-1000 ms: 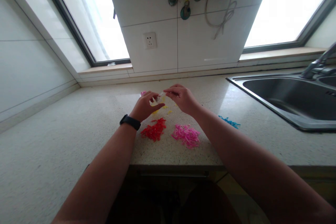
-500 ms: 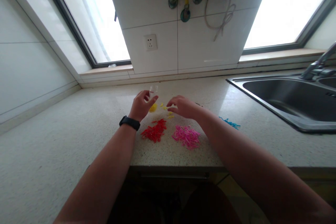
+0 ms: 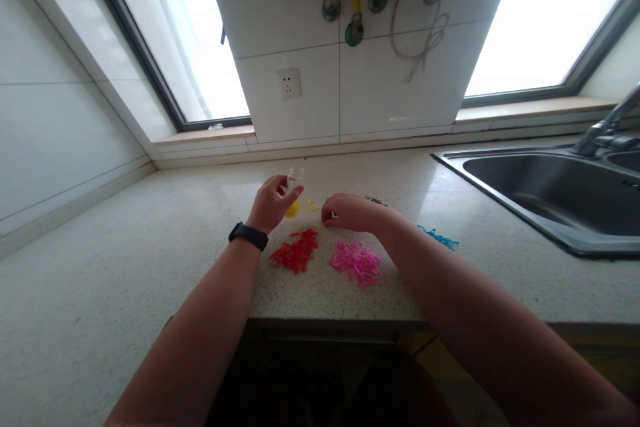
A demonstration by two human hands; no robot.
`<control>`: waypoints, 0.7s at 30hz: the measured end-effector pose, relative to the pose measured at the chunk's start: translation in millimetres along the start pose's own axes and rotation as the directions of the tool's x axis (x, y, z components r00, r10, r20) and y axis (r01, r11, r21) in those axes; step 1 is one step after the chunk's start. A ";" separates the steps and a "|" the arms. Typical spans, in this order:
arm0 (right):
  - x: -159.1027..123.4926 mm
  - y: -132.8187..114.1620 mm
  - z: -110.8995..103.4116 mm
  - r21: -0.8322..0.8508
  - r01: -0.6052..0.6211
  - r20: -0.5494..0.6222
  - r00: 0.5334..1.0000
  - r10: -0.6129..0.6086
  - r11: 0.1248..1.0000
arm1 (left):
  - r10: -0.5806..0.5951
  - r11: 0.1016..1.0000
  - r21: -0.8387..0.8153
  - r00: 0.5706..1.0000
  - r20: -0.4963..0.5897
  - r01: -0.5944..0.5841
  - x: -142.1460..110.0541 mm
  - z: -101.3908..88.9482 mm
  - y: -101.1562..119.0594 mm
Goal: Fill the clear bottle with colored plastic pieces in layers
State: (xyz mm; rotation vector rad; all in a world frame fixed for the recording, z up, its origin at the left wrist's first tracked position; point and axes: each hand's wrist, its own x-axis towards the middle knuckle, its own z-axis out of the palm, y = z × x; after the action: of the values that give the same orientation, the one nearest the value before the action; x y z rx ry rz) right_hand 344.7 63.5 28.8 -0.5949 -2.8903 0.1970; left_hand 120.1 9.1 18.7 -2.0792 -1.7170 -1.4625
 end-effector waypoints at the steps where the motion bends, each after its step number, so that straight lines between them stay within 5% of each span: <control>1: -0.4 -1.1 -0.3 -0.010 -0.020 -0.001 1.000 0.020 1.000 | 0.010 1.000 0.001 1.000 0.014 -0.010 -0.3 0.0 0.5; 4: -1.5 -1.1 -0.9 -0.013 -0.068 -0.051 0.996 0.068 0.998 | 0.040 0.999 0.013 0.998 0.048 -0.041 -1.3 -0.4 2.5; 7: -0.2 3.0 -1.4 0.104 -0.101 -0.221 0.967 0.122 0.989 | 0.071 0.997 0.021 0.994 0.085 -0.073 -2.3 -1.1 5.2; 9: 2.1 5.4 -2.5 0.234 -0.112 -0.387 0.901 0.198 0.966 | 0.102 0.994 0.023 0.988 0.112 -0.105 -2.6 -1.6 7.0; 12: 5.5 5.4 -5.9 0.418 -0.061 -0.593 0.737 0.323 0.907 | 0.145 0.989 0.020 0.980 0.136 -0.149 -2.6 -1.9 8.3; 15: 7.6 1.2 -9.5 0.560 0.020 -0.654 0.624 0.427 0.828 | 0.168 0.985 0.005 0.973 0.158 -0.171 -2.3 -1.1 7.8; 21: 11.6 -7.1 -6.4 0.668 0.109 -0.608 0.650 0.456 0.736 | 0.197 0.980 -0.017 0.961 0.196 -0.198 -2.5 0.1 9.9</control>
State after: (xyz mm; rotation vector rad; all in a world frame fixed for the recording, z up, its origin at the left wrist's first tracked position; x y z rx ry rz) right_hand 332.9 62.3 38.0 -0.6278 -1.7514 0.7693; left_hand 128.2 3.7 21.7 -2.3847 -1.5124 -1.2350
